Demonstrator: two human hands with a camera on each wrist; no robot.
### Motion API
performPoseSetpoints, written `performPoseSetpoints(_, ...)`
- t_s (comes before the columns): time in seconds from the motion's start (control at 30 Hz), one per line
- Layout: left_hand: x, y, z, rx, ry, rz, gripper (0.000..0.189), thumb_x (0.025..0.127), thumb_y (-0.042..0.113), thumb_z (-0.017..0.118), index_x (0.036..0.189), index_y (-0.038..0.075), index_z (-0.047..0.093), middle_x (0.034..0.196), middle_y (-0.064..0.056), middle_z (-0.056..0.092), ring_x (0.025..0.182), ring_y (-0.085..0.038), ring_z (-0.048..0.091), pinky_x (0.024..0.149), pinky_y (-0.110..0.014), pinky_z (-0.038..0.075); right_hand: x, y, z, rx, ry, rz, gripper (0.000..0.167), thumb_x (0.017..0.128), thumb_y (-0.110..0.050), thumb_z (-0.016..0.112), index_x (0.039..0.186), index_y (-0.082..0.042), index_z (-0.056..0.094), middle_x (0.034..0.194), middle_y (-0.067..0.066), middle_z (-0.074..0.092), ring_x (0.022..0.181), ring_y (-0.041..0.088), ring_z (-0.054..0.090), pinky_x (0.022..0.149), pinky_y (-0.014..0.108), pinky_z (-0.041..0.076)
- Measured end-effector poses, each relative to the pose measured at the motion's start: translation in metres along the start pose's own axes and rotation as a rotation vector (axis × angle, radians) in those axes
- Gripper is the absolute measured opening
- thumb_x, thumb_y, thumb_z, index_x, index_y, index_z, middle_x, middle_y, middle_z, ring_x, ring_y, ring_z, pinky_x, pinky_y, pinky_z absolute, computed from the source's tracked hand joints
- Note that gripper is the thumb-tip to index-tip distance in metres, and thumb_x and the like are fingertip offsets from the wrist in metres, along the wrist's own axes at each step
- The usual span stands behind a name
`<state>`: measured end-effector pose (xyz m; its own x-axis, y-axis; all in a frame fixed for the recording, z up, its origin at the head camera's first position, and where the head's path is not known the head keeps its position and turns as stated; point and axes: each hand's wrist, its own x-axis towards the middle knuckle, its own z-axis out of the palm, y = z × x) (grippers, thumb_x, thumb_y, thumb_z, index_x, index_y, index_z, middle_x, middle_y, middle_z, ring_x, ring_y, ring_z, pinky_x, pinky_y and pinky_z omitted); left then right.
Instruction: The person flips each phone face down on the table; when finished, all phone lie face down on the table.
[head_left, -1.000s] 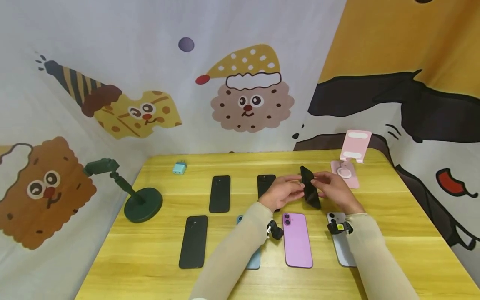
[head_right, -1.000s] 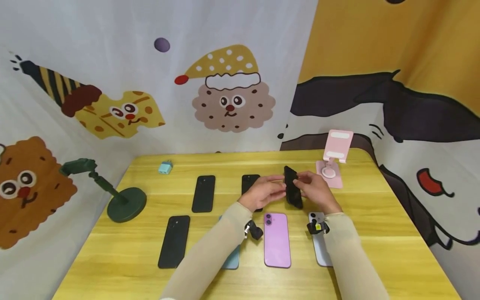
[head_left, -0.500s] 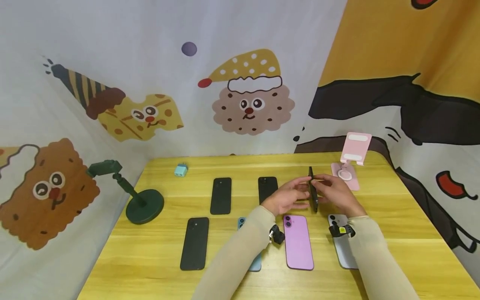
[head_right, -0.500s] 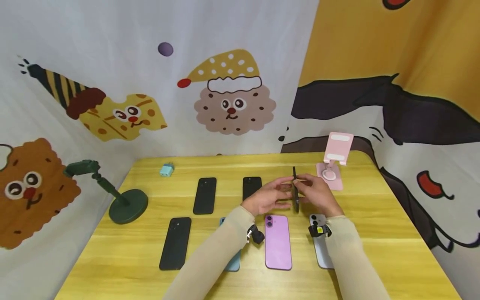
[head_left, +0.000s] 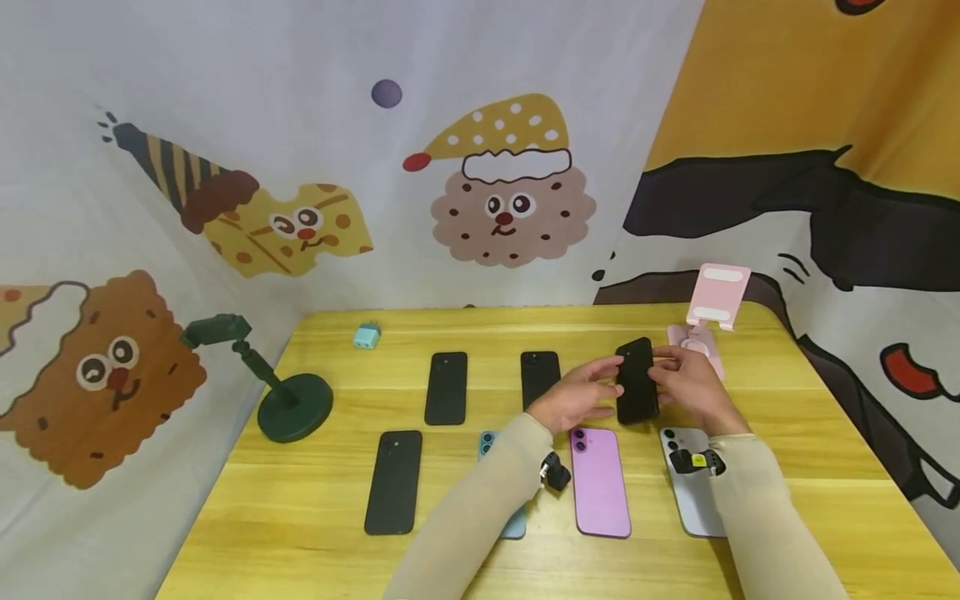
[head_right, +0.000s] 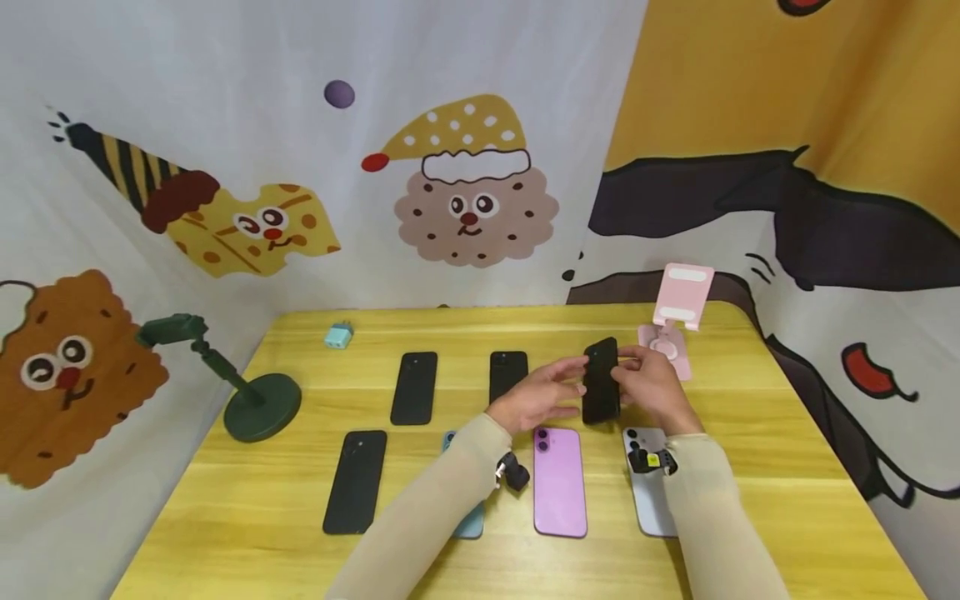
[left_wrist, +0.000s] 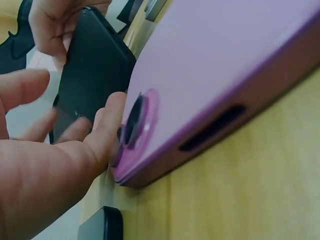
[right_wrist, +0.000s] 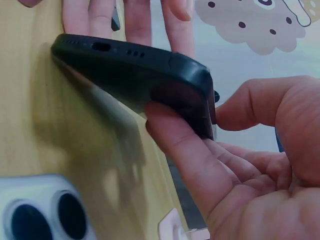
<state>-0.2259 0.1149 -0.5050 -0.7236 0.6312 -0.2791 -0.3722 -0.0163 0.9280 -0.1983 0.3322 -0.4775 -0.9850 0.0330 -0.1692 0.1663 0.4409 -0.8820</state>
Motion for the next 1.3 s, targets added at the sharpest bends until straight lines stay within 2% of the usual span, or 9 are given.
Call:
performPoseSetpoints(0.13, 0.005, 0.0, 0.0, -0.054, 0.078, 0.016, 0.072, 0.101, 0.004, 0.068, 0.164, 0.026, 0.041, 0.166, -0.011, 0.039, 0.139, -0.033, 0.058, 0.105, -0.059, 0.055, 0.0, 0.003, -0.001, 0.061, 0.02, -0.019, 0.057, 0.107, -0.01, 0.055, 0.156, 0.011, 0.037, 0.14, 0.041, 0.057, 0.089, 0.016, 0.074, 0.072, 0.034, 0.065)
performPoseSetpoints(0.2, 0.007, 0.0, 0.0, -0.061, 0.097, 0.018, 0.074, 0.101, 0.003, 0.068, 0.165, 0.025, 0.038, 0.165, -0.014, 0.04, 0.137, -0.033, 0.059, 0.101, -0.06, 0.057, 0.0, 0.004, -0.001, 0.078, 0.034, -0.032, 0.057, 0.107, -0.01, 0.055, 0.157, 0.01, 0.037, 0.14, 0.04, 0.057, 0.089, 0.012, 0.073, 0.072, 0.034, 0.065)
performPoseSetpoints(0.3, 0.009, -0.001, 0.0, -0.059, 0.112, 0.017, 0.075, 0.101, 0.001, 0.068, 0.166, 0.022, 0.037, 0.155, -0.016, 0.049, 0.128, -0.035, 0.065, 0.097, -0.06, 0.059, 0.0, 0.004, -0.001, 0.112, 0.052, -0.047, 0.056, 0.107, -0.008, 0.055, 0.158, 0.009, 0.038, 0.136, 0.037, 0.059, 0.087, 0.009, 0.072, 0.072, 0.033, 0.065)
performPoseSetpoints(0.5, 0.011, -0.001, 0.002, -0.041, 0.145, 0.01, 0.068, 0.098, -0.009, 0.067, 0.156, 0.021, 0.049, 0.124, -0.009, 0.066, 0.106, -0.031, 0.073, 0.089, -0.056, 0.063, 0.0, 0.009, -0.001, 0.173, 0.039, -0.047, 0.056, 0.108, -0.006, 0.055, 0.159, 0.006, 0.038, 0.121, 0.018, 0.059, 0.086, 0.006, 0.07, 0.074, 0.032, 0.065)
performPoseSetpoints(0.67, 0.013, -0.001, 0.002, -0.034, 0.194, 0.014, 0.071, 0.093, -0.014, 0.069, 0.153, 0.02, 0.054, 0.114, -0.01, 0.068, 0.101, -0.03, 0.074, 0.086, -0.052, 0.065, 0.003, 0.014, -0.002, 0.138, 0.034, -0.036, 0.056, 0.108, -0.01, 0.058, 0.159, 0.003, 0.041, 0.123, 0.02, 0.057, 0.089, 0.008, 0.069, 0.076, 0.03, 0.065)
performPoseSetpoints(1.03, 0.013, 0.001, 0.005, 0.099, 0.334, 0.015, 0.073, 0.088, -0.015, 0.075, 0.15, 0.02, 0.06, 0.105, -0.009, 0.067, 0.09, -0.028, 0.076, 0.081, -0.047, 0.066, 0.015, 0.027, -0.001, 0.034, -0.003, -0.003, 0.06, 0.104, -0.012, 0.066, 0.159, 0.001, 0.044, 0.129, 0.03, 0.062, 0.086, 0.019, 0.07, 0.073, 0.034, 0.065)
performPoseSetpoints(1.3, 0.009, 0.006, 0.011, 0.238, 0.382, -0.013, 0.074, 0.087, -0.015, 0.077, 0.152, 0.017, 0.059, 0.106, -0.011, 0.069, 0.081, -0.024, 0.074, 0.073, -0.041, 0.067, 0.017, 0.032, 0.003, -0.003, -0.022, 0.023, 0.06, 0.105, -0.012, 0.064, 0.158, 0.004, 0.042, 0.131, 0.031, 0.061, 0.089, 0.018, 0.069, 0.072, 0.033, 0.065)
